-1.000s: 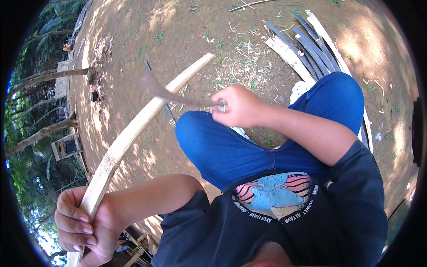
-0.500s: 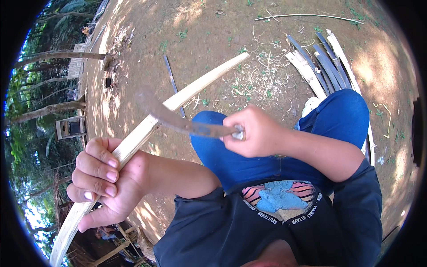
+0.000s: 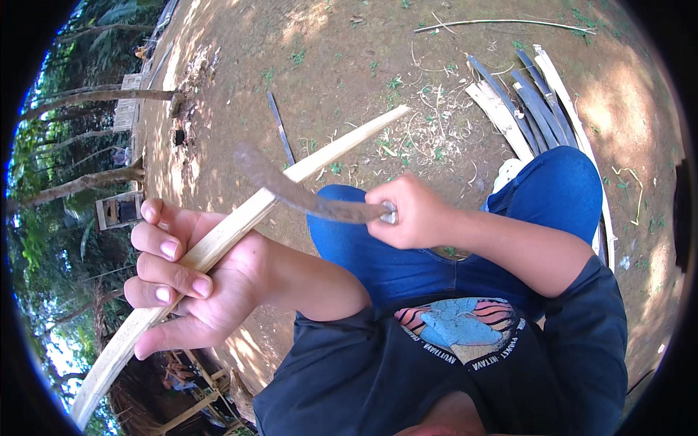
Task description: The person shaves a long piece of wood using a curved blade held in their right hand, smoothing the surface and edges while holding the wood with their left hand and foot.
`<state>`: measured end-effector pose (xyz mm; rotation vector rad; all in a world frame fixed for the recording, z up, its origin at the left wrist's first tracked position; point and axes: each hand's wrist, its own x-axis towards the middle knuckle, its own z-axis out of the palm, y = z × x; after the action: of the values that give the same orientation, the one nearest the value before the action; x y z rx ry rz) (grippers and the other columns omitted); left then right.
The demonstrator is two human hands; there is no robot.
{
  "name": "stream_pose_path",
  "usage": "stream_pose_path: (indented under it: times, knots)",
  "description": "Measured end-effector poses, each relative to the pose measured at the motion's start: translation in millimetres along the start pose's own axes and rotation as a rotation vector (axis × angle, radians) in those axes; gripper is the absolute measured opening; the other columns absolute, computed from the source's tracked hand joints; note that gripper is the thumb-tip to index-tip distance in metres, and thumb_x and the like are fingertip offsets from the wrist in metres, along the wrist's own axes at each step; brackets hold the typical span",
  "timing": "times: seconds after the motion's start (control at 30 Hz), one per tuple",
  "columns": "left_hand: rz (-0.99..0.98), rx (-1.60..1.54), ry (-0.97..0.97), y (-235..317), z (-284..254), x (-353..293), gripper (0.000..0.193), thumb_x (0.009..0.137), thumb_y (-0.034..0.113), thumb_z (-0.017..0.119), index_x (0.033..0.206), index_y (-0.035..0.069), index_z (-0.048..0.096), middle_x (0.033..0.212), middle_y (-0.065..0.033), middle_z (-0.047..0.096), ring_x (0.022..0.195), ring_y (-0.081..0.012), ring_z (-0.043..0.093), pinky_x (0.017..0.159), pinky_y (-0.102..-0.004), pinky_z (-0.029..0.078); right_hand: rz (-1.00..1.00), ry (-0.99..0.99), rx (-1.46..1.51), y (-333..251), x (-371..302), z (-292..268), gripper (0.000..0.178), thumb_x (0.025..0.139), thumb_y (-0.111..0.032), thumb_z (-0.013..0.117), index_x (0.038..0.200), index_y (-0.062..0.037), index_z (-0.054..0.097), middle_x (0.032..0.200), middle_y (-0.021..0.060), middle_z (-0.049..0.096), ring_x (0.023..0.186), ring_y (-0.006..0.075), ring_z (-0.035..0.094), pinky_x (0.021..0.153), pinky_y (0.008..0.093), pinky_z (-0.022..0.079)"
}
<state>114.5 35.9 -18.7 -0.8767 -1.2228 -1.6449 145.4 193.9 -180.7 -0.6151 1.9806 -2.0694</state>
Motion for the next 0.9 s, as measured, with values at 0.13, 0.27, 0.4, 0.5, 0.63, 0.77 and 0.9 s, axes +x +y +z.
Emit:
stream_pose_path:
  times: [0.13, 0.27, 0.4, 0.5, 0.63, 0.77, 0.9]
  knots:
    - [0.050, -0.041, 0.020, 2, -5, 8, 0.062, 0.092, 0.067, 0.039, 0.061, 0.015, 0.050, 0.043, 0.0026, 0.035, 0.064, -0.0186, 0.046, 0.086, -0.0447, 0.038, 0.224, 0.005, -0.042, -3, 1, -9, 0.017, 0.080, -0.018, 0.063, 0.075, -0.0012, 0.065, 0.055, 0.0154, 0.058, 0.047, 0.0273, 0.057, 0.047, 0.0389, 0.040]
    - [-0.017, 0.111, -0.064, 0, -6, 0, 0.059, 0.095, 0.064, 0.035, 0.066, 0.015, 0.046, 0.044, 0.0029, 0.034, 0.068, -0.0170, 0.044, 0.092, -0.0432, 0.035, -0.170, -0.146, -0.017, -34, -5, 9, 0.021, 0.077, -0.020, 0.065, 0.069, -0.0012, 0.060, 0.056, 0.0169, 0.057, 0.050, 0.0301, 0.058, 0.050, 0.0413, 0.043]
    - [0.044, 0.007, 0.024, 0, -5, 16, 0.066, 0.093, 0.068, 0.035, 0.058, 0.014, 0.048, 0.043, 0.0012, 0.032, 0.060, -0.0196, 0.046, 0.084, -0.0455, 0.040, 0.288, 0.087, -0.063, 23, 9, -7, 0.022, 0.079, -0.020, 0.063, 0.069, -0.0010, 0.061, 0.056, 0.0184, 0.056, 0.052, 0.0351, 0.058, 0.053, 0.0424, 0.044]
    - [0.030, 0.068, 0.028, -12, 2, 6, 0.066, 0.094, 0.068, 0.033, 0.058, 0.014, 0.050, 0.042, 0.0024, 0.031, 0.060, -0.0191, 0.046, 0.084, -0.0450, 0.039, 0.076, 0.024, -0.053, -6, 2, 4, 0.022, 0.079, -0.020, 0.063, 0.069, -0.0004, 0.061, 0.055, 0.0183, 0.055, 0.052, 0.0344, 0.058, 0.053, 0.0426, 0.044]
    - [-0.030, -0.067, 0.002, -5, -7, 13, 0.063, 0.092, 0.067, 0.039, 0.058, 0.016, 0.051, 0.042, 0.0036, 0.036, 0.061, -0.0182, 0.047, 0.084, -0.0461, 0.037, 0.068, 0.032, 0.015, 15, 1, 5, 0.020, 0.077, -0.013, 0.065, 0.063, -0.0019, 0.055, 0.050, 0.0059, 0.052, 0.047, 0.0105, 0.049, 0.046, 0.0310, 0.037]
    - [0.015, -0.116, -0.032, 18, -10, 33, 0.057, 0.087, 0.065, 0.050, 0.055, 0.018, 0.048, 0.043, 0.0057, 0.041, 0.063, -0.0161, 0.047, 0.091, -0.0453, 0.028, 0.336, 0.031, -0.170, 82, 16, -23, 0.022, 0.081, -0.017, 0.066, 0.066, -0.0050, 0.057, 0.053, 0.0039, 0.055, 0.049, 0.0097, 0.049, 0.047, 0.0312, 0.038]
    - [-0.002, -0.047, -0.073, 10, -20, 39, 0.058, 0.087, 0.066, 0.048, 0.056, 0.017, 0.050, 0.041, 0.0058, 0.039, 0.062, -0.0155, 0.046, 0.090, -0.0453, 0.028, 0.123, -0.082, -0.002, -4, 10, -11, 0.022, 0.076, -0.020, 0.063, 0.077, 0.0009, 0.066, 0.060, 0.0183, 0.060, 0.054, 0.0297, 0.061, 0.056, 0.0377, 0.048]
